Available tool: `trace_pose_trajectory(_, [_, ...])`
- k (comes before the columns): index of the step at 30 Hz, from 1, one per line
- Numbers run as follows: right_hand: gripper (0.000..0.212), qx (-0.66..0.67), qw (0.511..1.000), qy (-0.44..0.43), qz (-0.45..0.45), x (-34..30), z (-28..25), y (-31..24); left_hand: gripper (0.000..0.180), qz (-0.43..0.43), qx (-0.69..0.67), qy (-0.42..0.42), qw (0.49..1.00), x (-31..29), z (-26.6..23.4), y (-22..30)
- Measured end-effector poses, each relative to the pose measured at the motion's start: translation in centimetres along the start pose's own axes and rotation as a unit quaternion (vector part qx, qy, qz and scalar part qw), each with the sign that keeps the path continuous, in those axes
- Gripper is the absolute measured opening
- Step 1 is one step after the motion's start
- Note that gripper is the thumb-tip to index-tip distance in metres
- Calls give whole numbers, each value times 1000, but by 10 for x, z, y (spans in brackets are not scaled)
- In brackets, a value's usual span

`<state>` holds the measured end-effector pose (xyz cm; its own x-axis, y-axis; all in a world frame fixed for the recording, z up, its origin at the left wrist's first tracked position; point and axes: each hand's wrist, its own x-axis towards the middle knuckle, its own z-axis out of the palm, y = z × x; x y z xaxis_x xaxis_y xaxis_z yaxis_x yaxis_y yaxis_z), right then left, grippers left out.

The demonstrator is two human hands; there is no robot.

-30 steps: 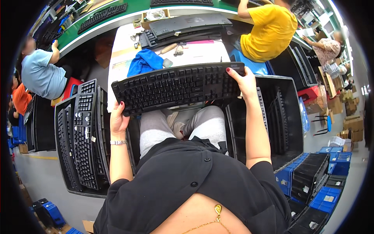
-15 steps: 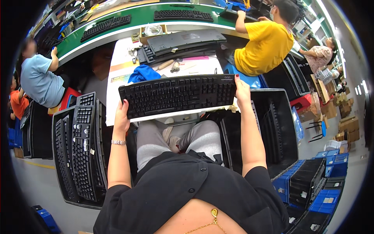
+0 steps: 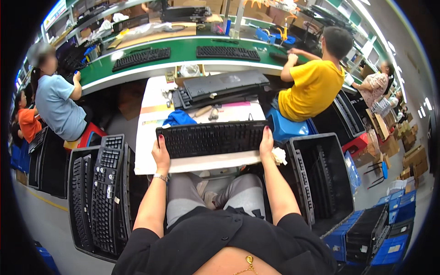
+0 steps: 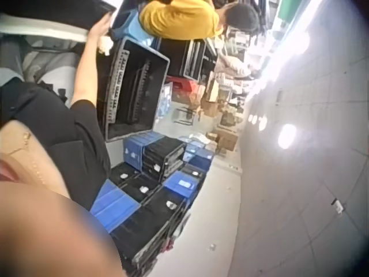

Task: Assembling and cleaning computer keyboards on a factory production line.

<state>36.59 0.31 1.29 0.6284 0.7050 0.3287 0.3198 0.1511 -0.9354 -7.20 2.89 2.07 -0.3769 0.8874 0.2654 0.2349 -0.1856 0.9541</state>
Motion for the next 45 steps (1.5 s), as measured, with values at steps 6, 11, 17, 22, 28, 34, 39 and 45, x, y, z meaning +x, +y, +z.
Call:
trace_pose_trajectory(6, [55, -99, 995, 15, 21, -21, 11, -33, 63, 11, 41, 22, 999, 7, -4, -4])
trace_pose_trajectory(11, [55, -104, 994, 30, 28, -24, 5, -24, 67, 12, 59, 31, 998, 2, 6, 0])
trace_pose_trajectory(17, [57, -101, 993, 52, -13, -23, 8, -16, 74, 9, 85, 54, 995, 3, 9, 0])
trace_pose_trajectory(22, [59, -116, 990, 69, -26, -22, 7, -7, 77, -2, 99, 51, 994, -1, 10, 1])
trace_pose_trajectory(28, [60, -129, 990, 58, -17, -26, 8, -15, 78, -5, 101, 63, 993, -1, 8, -1])
trace_pose_trajectory(34, [59, -139, 988, 60, -7, -21, 7, -8, 78, 17, 105, 62, 992, -2, 16, 4])
trace_pose_trajectory(39, [58, -155, 985, 69, -12, -21, 10, -8, 78, 12, 109, 71, 991, 2, 17, 2])
trace_pose_trajectory(45, [57, -146, 987, 61, -20, -22, 9, -9, 77, -5, 109, 52, 993, 1, 12, 0])
